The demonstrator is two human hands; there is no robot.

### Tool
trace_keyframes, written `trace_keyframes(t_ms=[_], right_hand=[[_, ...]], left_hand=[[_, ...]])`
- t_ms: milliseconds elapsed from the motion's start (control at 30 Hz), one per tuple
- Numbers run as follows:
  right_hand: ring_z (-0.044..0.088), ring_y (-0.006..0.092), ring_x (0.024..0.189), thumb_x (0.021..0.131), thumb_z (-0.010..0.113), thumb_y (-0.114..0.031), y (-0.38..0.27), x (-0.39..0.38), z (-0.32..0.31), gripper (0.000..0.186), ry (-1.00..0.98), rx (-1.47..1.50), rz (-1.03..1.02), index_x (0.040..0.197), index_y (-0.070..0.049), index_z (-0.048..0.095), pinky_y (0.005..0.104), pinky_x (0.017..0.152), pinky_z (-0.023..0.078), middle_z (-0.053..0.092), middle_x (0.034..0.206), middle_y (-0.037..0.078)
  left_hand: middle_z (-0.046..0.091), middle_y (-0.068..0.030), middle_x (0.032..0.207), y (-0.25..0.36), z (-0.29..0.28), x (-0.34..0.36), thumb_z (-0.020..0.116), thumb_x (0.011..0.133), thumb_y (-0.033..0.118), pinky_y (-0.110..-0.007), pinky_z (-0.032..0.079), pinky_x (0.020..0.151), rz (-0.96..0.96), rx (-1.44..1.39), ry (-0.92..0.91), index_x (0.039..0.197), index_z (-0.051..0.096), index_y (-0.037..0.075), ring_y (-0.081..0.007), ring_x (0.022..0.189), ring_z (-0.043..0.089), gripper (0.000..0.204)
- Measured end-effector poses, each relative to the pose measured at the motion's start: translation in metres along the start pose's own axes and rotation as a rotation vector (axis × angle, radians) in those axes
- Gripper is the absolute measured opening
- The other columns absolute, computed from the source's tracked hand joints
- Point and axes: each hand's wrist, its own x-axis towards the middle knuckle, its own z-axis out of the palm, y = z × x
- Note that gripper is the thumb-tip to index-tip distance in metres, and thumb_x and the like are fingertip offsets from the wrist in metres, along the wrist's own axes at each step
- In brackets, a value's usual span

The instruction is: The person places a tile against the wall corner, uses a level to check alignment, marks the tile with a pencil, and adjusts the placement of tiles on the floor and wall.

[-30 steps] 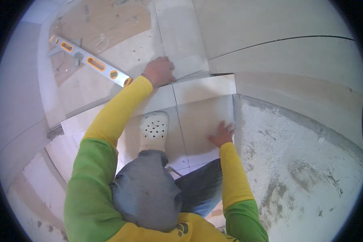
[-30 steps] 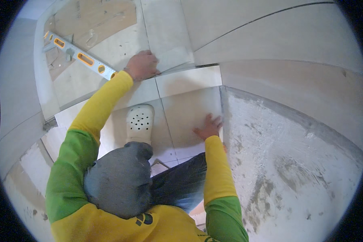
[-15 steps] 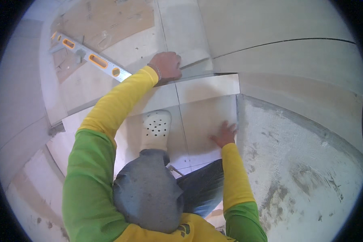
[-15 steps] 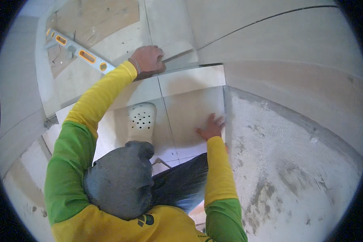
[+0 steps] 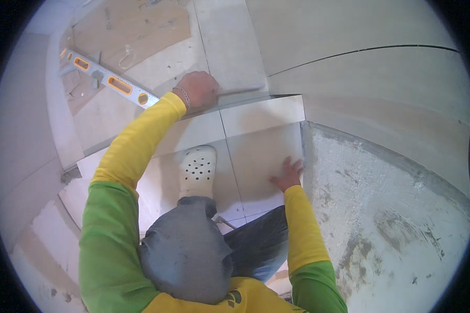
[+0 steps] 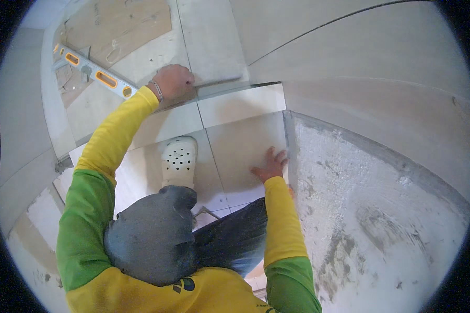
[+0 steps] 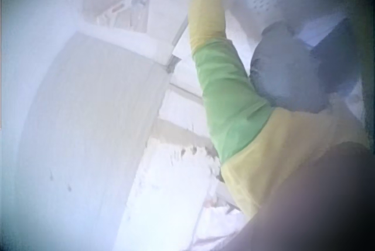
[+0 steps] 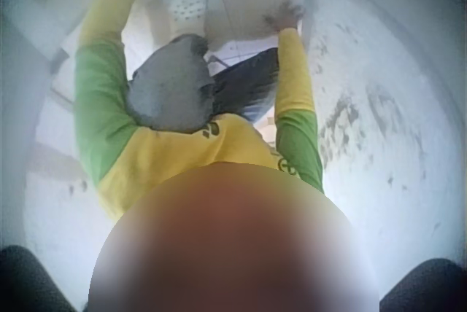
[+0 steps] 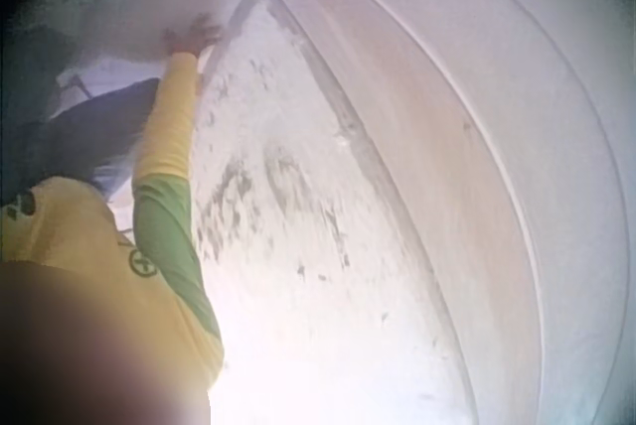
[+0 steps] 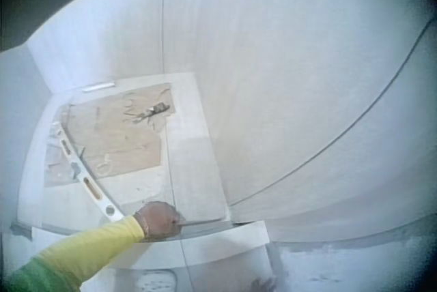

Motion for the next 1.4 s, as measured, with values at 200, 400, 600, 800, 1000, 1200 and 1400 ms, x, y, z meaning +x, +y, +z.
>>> trace_keyframes(t_ms=[200,400,600,800,1000,1200,1400], right_hand=[[-0.006,0.0573,0.139,0.062,0.076,-0.06,-0.005,-0.004,-0.005,0.123,-0.014,0.02,-0.027,0.152,-0.006,0.011,0.0569,0.115,0.002,0.0,0.149,0.041],[-0.007,0.0569,0.139,0.063,0.074,-0.06,-0.009,-0.011,-0.01,0.121,0.001,0.03,-0.015,0.151,-0.005,0.012,0.0581,0.114,0.0,0.002,0.148,0.043],[-0.008,0.0556,0.139,0.065,0.073,-0.059,-0.011,-0.01,-0.013,0.121,-0.02,0.03,-0.055,0.151,-0.005,0.009,0.0587,0.113,-0.002,0.002,0.147,0.044],[-0.009,0.0557,0.139,0.065,0.074,-0.06,-0.016,-0.01,-0.014,0.122,-0.033,-0.03,-0.006,0.151,-0.005,0.008,0.0584,0.114,-0.002,0.001,0.147,0.043],[-0.003,0.0612,0.137,0.066,0.075,-0.057,-0.017,-0.011,-0.017,0.119,-0.024,-0.054,0.003,0.151,-0.004,0.01,0.0557,0.115,0.008,0.001,0.147,0.045],[0.001,0.0625,0.136,0.065,0.076,-0.057,-0.017,-0.01,-0.015,0.12,-0.016,-0.068,-0.001,0.151,-0.005,0.01,0.0548,0.115,0.013,0.0,0.147,0.044],[0.001,0.0624,0.136,0.066,0.077,-0.055,-0.019,-0.013,-0.019,0.12,-0.019,-0.022,-0.001,0.151,-0.004,0.009,0.053,0.115,0.013,-0.002,0.148,0.043]], left_hand=[[0.067,-0.0131,0.084,0.011,0.005,0.003,0.057,0.076,0.017,-0.044,0.052,0.075,0.032,-0.007,-0.012,0.075,0.069,0.01,-0.0333,0.085,0.064,0.014],[0.063,-0.0144,0.077,0.017,0.01,0.007,0.058,0.075,0.02,-0.046,0.051,0.069,0.078,-0.019,0.063,0.069,0.066,0.009,-0.0343,0.078,0.063,0.015],[0.062,-0.0151,0.075,0.022,0.016,0.009,0.059,0.074,0.019,-0.046,0.051,0.068,0.154,0.006,0.117,0.067,0.065,0.007,-0.0349,0.076,0.062,0.015],[0.061,-0.0147,0.074,0.03,0.015,0.009,0.059,0.073,0.018,-0.046,0.052,0.066,0.19,-0.005,0.15,0.066,0.065,0.007,-0.0348,0.074,0.063,0.014],[0.061,-0.0148,0.074,0.035,0.013,0.007,0.06,0.072,0.017,-0.046,0.052,0.065,0.145,-0.02,0.109,0.067,0.065,0.006,-0.0348,0.075,0.063,0.013],[0.063,-0.0124,0.078,0.035,0.014,0.009,0.062,0.07,0.017,-0.045,0.052,0.072,0.137,0.007,0.051,0.073,0.067,0.009,-0.0323,0.08,0.063,0.01],[0.063,-0.0127,0.078,0.034,0.013,0.006,0.063,0.069,0.016,-0.044,0.052,0.072,0.165,-0.014,0.079,0.073,0.067,0.008,-0.0325,0.08,0.063,0.01]])
